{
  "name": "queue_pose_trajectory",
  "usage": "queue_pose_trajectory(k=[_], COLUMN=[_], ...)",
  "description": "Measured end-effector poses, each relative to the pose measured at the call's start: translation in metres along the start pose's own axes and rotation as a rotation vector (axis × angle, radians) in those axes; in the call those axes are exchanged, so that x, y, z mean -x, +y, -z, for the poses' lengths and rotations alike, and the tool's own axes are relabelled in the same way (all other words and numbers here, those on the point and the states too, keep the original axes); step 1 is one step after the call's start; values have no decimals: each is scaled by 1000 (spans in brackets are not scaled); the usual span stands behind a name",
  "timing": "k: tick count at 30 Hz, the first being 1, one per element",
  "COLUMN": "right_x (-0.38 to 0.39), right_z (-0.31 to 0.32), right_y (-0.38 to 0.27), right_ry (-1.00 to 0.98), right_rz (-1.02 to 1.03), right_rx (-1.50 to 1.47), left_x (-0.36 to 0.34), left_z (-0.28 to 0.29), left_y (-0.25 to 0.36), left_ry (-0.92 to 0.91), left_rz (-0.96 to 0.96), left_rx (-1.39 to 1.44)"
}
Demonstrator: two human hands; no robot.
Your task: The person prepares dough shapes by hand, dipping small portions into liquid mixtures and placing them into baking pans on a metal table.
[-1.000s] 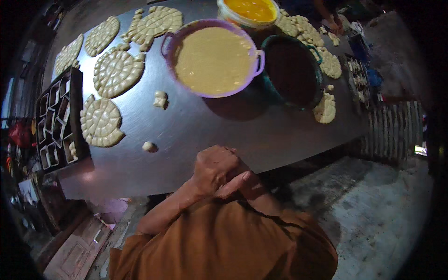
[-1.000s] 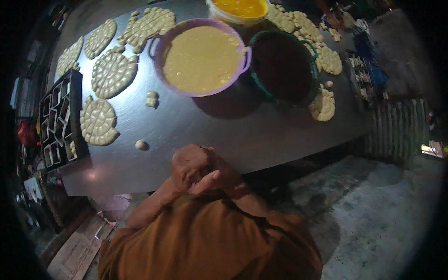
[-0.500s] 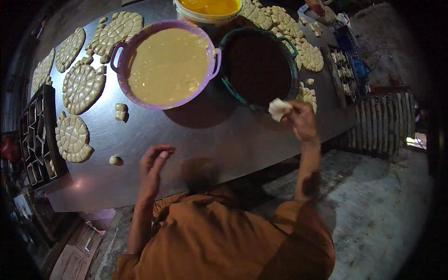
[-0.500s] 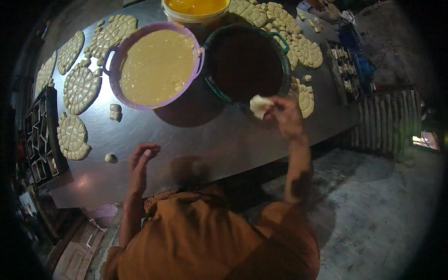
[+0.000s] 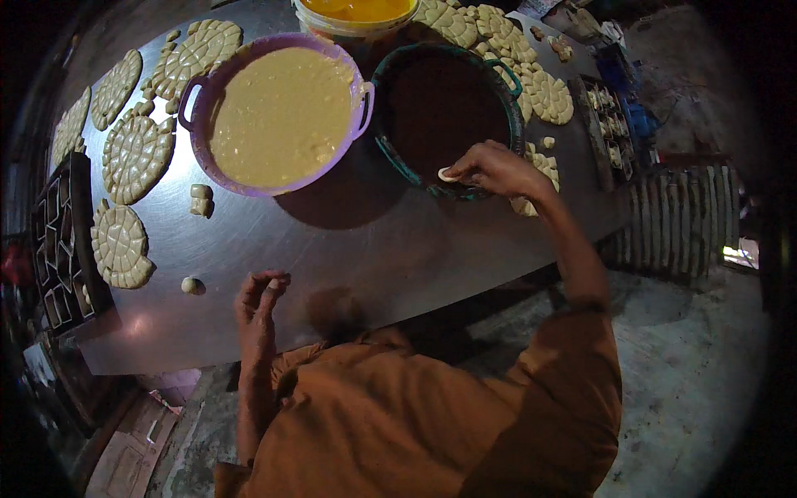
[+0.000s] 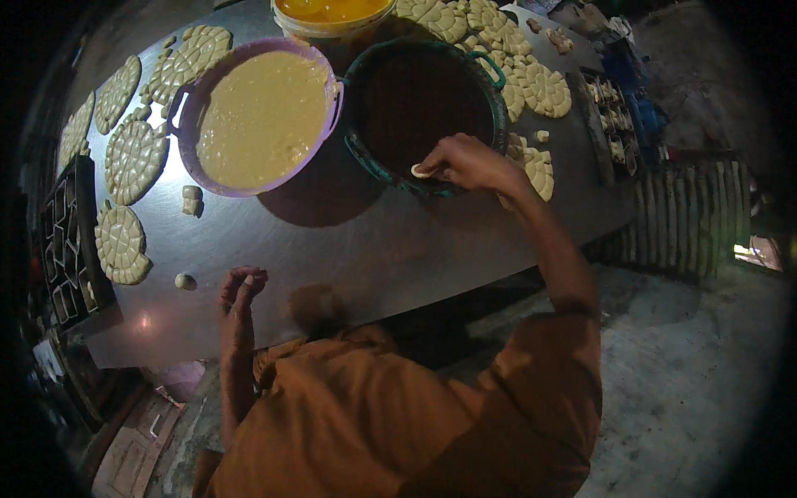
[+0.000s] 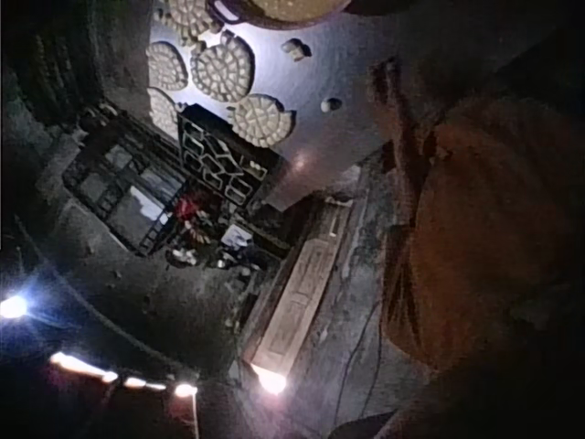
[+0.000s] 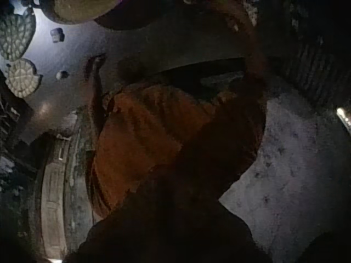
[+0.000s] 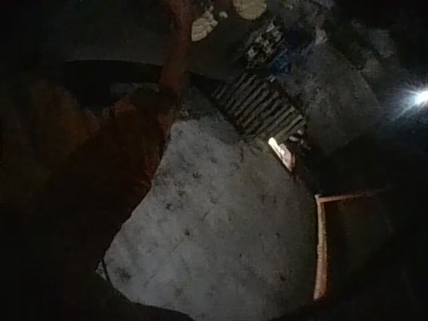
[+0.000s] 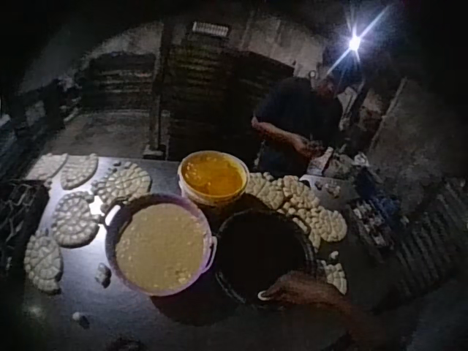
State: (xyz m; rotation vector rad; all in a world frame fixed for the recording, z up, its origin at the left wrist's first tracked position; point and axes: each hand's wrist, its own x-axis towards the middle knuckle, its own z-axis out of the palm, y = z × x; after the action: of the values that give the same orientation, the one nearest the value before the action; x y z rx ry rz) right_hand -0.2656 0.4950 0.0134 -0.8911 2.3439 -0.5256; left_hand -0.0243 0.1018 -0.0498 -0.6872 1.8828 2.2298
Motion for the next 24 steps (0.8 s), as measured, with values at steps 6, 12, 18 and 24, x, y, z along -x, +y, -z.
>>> queue_pose_trajectory(k=[6,12,18,24], right_x=[-8,1,2,-39], right_z=[7,16,-45,-142], right_y=[8,-1,-63,-149], right_ry=[-162,-165,31,286], right_rz=[-45,-99,-27,248], right_rx=[-178,-419,-1433,-1783], left_x=[2,-2,-7,4], left_z=[-9,-8,-54,-71], left_y=[4,3,7,37], left_ry=[-14,-71,-450,-421], left_rz=[8,22,323,341], left_rx=[19,45,481,684])
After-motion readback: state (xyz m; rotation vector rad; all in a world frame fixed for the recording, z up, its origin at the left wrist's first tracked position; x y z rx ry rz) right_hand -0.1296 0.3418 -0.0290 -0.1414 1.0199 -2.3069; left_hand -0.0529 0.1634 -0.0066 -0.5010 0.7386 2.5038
